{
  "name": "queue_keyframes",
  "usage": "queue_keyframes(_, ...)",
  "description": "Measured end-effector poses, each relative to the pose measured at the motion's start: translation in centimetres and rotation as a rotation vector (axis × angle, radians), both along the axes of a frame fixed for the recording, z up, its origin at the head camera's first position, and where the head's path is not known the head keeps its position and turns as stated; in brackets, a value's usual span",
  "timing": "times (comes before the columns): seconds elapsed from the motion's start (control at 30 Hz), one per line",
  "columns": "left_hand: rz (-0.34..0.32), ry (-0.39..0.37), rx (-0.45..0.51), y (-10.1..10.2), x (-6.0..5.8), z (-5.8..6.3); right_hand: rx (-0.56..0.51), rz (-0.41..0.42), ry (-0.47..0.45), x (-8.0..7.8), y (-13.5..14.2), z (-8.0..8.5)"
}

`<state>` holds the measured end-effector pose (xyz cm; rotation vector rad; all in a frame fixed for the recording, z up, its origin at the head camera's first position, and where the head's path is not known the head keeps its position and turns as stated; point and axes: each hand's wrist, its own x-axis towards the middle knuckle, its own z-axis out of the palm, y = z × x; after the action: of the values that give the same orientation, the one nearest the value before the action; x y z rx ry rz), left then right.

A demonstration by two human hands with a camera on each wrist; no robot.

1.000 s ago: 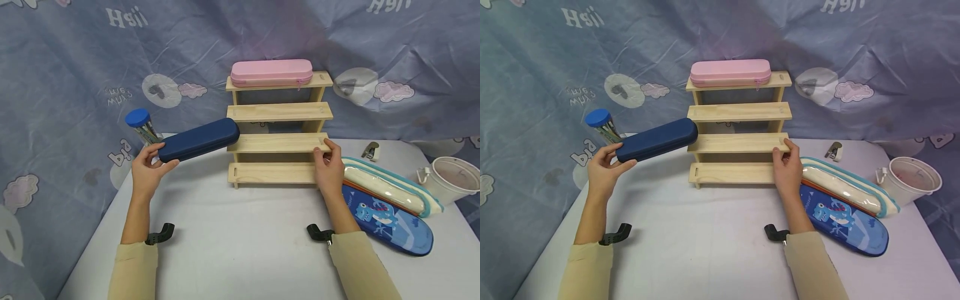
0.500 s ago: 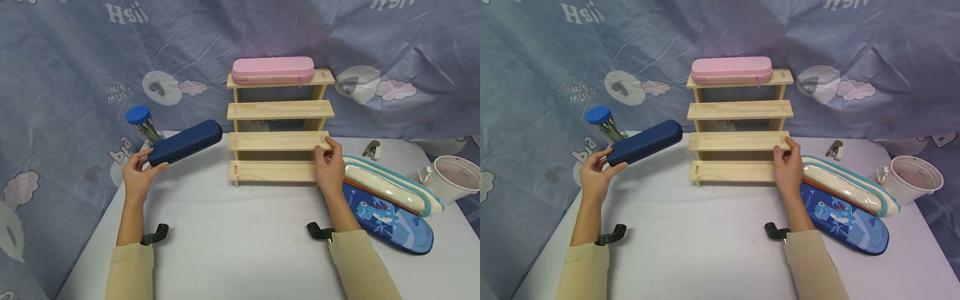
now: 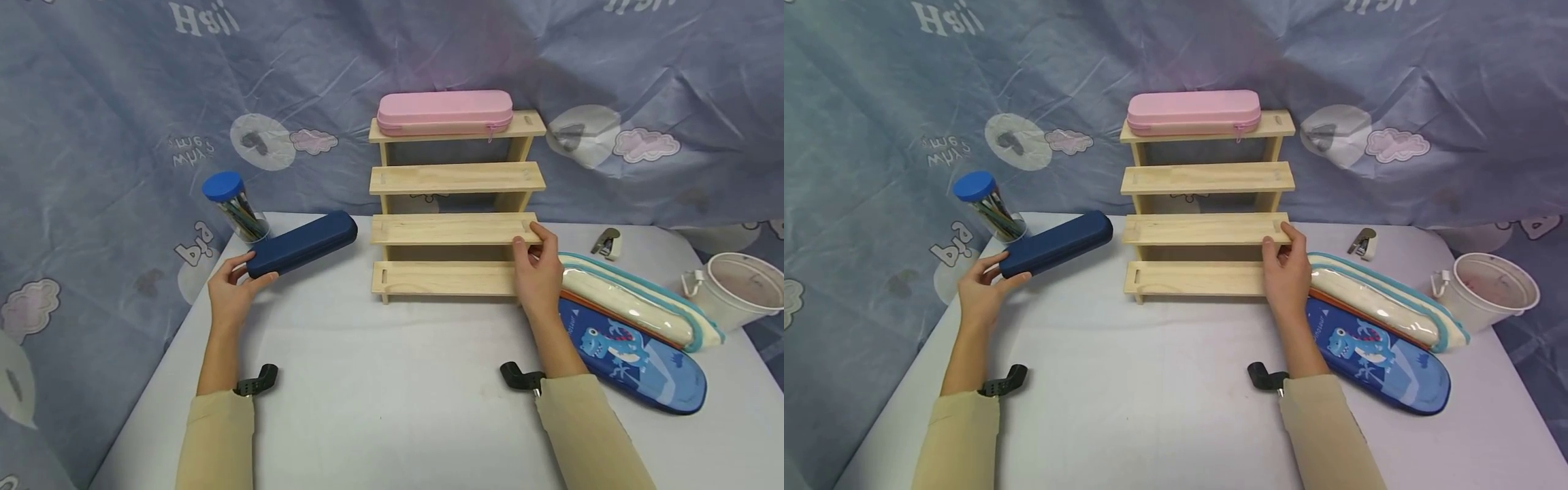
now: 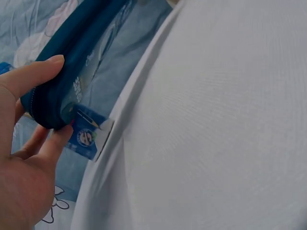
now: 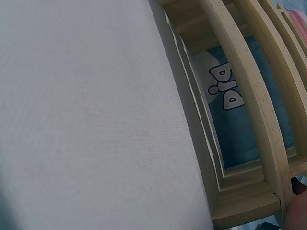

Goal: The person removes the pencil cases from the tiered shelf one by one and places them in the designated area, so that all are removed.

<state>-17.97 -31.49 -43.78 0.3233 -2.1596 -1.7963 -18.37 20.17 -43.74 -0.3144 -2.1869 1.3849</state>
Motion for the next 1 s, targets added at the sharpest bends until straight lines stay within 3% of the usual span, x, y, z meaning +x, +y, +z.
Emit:
queue_keyframes(0.4, 0.008, -0.074, -0.112, -0.7, -0.4, -1.4, 0.003, 0.002, 0.000, 0.0, -0.2, 0.3)
queue_keyframes(0.7, 0.006, -0.156, -0.103, -1.1, -0.3, -2.6, 0.016, 0.005, -0.003, 0.0, -0.1, 0.1)
queue_keyframes(1.0, -0.034, -0.194, -0.215, -1.1, -0.1, -2.3, 0.019, 0.009, -0.003, 0.1, 0.0, 0.1)
